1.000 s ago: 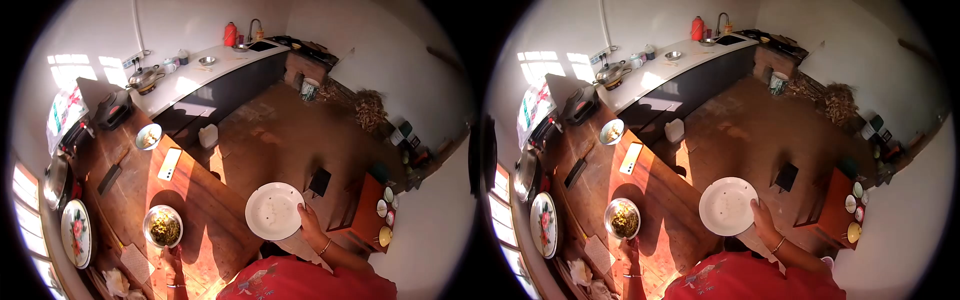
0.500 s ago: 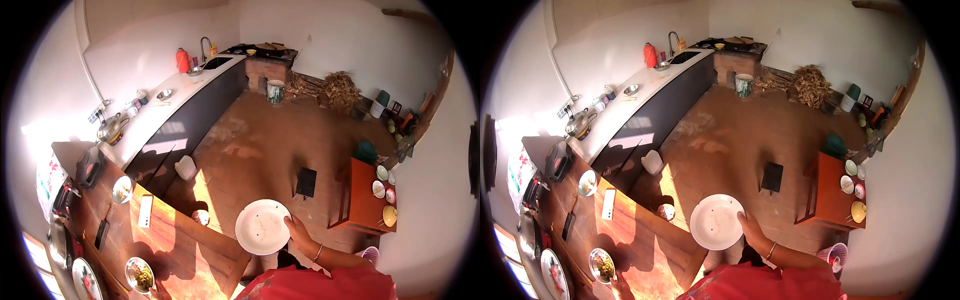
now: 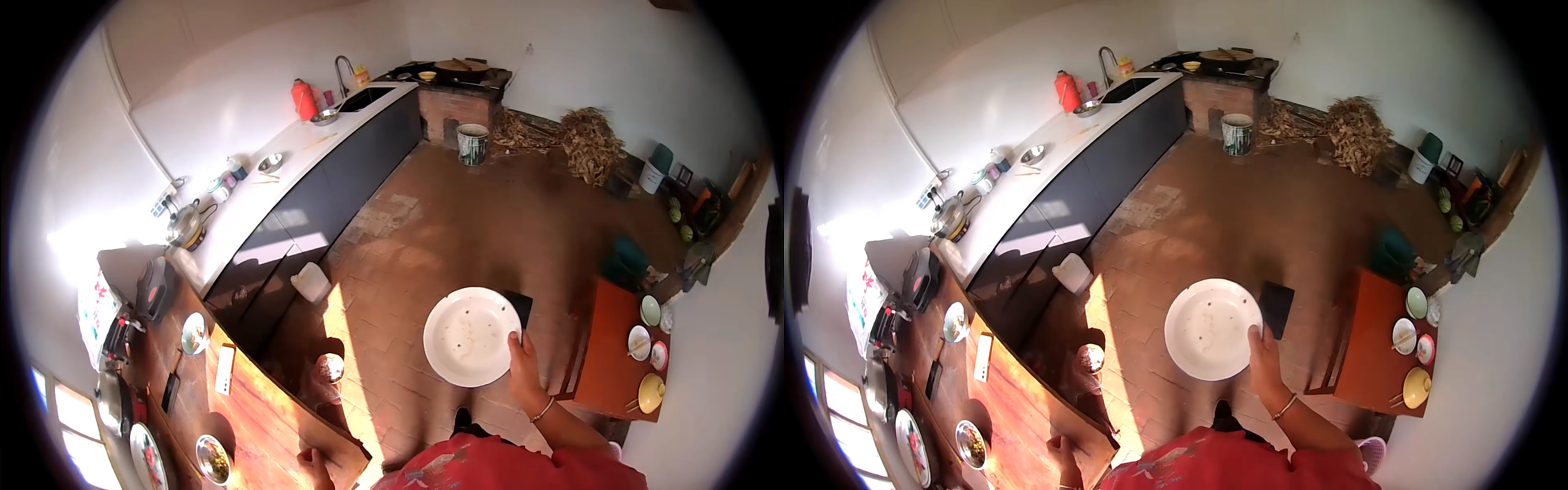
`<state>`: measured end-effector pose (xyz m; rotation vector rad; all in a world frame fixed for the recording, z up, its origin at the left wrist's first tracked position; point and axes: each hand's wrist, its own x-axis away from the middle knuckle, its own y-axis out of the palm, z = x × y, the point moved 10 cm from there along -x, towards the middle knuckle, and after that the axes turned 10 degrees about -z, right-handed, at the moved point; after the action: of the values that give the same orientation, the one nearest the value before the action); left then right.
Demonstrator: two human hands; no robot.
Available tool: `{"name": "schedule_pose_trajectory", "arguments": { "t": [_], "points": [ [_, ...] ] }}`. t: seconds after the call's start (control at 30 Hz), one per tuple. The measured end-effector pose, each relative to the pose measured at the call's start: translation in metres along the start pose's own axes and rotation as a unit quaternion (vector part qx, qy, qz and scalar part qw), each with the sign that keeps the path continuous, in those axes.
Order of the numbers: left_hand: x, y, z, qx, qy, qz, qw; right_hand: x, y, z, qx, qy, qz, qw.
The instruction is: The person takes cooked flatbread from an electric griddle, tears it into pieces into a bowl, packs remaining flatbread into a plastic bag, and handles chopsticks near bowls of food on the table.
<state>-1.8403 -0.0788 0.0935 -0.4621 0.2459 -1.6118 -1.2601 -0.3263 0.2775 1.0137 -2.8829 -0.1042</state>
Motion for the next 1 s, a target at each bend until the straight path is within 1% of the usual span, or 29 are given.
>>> {"name": "schedule_pose_trajectory", "arguments": {
  "t": [0.03, 0.07, 0.1, 0.17, 0.2, 0.27, 0.3, 0.4, 0.43, 0.5, 0.53, 0.6, 0.67, 0.77, 0.8, 0.83, 0.9, 0.93, 0.97, 1.0],
  "points": [
    [0.007, 0.005, 0.019, -0.011, -0.006, 0.009, 1.0, -0.01, -0.001, -0.007, 0.0, 0.003, -0.013, 1.0],
    [0.013, 0.012, 0.039, -0.022, -0.011, 0.016, 1.0, -0.02, -0.006, -0.016, -0.025, -0.022, -0.001, 0.999],
    [0.013, 0.014, 0.041, -0.022, -0.019, 0.025, 0.999, -0.027, -0.012, -0.024, -0.049, -0.045, 0.012, 0.998],
    [0.009, 0.013, 0.037, -0.06, -0.007, 0.033, 0.998, -0.041, -0.013, -0.027, -0.041, -0.031, 0.003, 0.999],
    [0.009, 0.011, 0.031, -0.064, -0.019, 0.043, 0.997, -0.047, -0.013, -0.029, -0.061, -0.027, 0.008, 0.998],
    [0.003, 0.011, 0.023, -0.031, -0.026, 0.034, 0.999, -0.06, -0.007, -0.025, -0.112, -0.015, 0.009, 0.994],
    [0.003, 0.007, 0.025, -0.035, -0.035, 0.042, 0.998, -0.067, 0.001, -0.022, -0.112, -0.005, 0.0, 0.994],
    [0.002, 0.009, 0.036, -0.07, -0.05, 0.013, 0.996, -0.083, 0.026, -0.018, -0.165, -0.002, -0.023, 0.986],
    [0.003, 0.009, 0.041, -0.085, -0.062, 0.006, 0.994, -0.091, 0.032, -0.015, -0.153, -0.001, -0.046, 0.987],
    [0.005, 0.008, 0.044, -0.095, -0.082, 0.006, 0.992, -0.103, 0.047, -0.017, -0.066, 0.009, -0.059, 0.996],
    [0.008, 0.008, 0.044, -0.088, -0.08, 0.009, 0.993, -0.109, 0.056, -0.017, -0.061, 0.016, -0.061, 0.996],
    [0.007, 0.006, 0.045, -0.077, -0.077, 0.02, 0.994, -0.125, 0.079, -0.032, -0.04, -0.02, -0.075, 0.996],
    [0.011, 0.002, 0.04, -0.108, -0.091, 0.035, 0.989, -0.142, 0.101, -0.035, -0.028, -0.028, -0.096, 0.995],
    [0.017, 0.0, 0.028, -0.111, -0.11, 0.044, 0.987, -0.17, 0.139, -0.035, -0.012, -0.035, -0.13, 0.991],
    [0.019, 0.001, 0.031, -0.134, -0.102, 0.052, 0.984, -0.18, 0.151, -0.036, -0.007, -0.033, -0.141, 0.989],
    [0.023, 0.001, 0.031, -0.128, -0.108, 0.063, 0.984, -0.188, 0.165, -0.039, -0.006, -0.034, -0.154, 0.987],
    [0.027, 0.004, 0.048, -0.166, -0.104, 0.084, 0.977, -0.204, 0.192, -0.041, -0.005, -0.009, -0.173, 0.985],
    [0.029, 0.005, 0.053, -0.179, -0.137, 0.091, 0.97, -0.212, 0.204, -0.04, -0.007, -0.011, -0.186, 0.982],
    [0.03, 0.005, 0.053, -0.221, -0.134, 0.09, 0.962, -0.22, 0.212, -0.039, -0.005, -0.013, -0.181, 0.983],
    [0.031, 0.005, 0.052, -0.229, -0.149, 0.093, 0.957, -0.229, 0.221, -0.036, -0.004, -0.014, -0.18, 0.984]
  ]
}}
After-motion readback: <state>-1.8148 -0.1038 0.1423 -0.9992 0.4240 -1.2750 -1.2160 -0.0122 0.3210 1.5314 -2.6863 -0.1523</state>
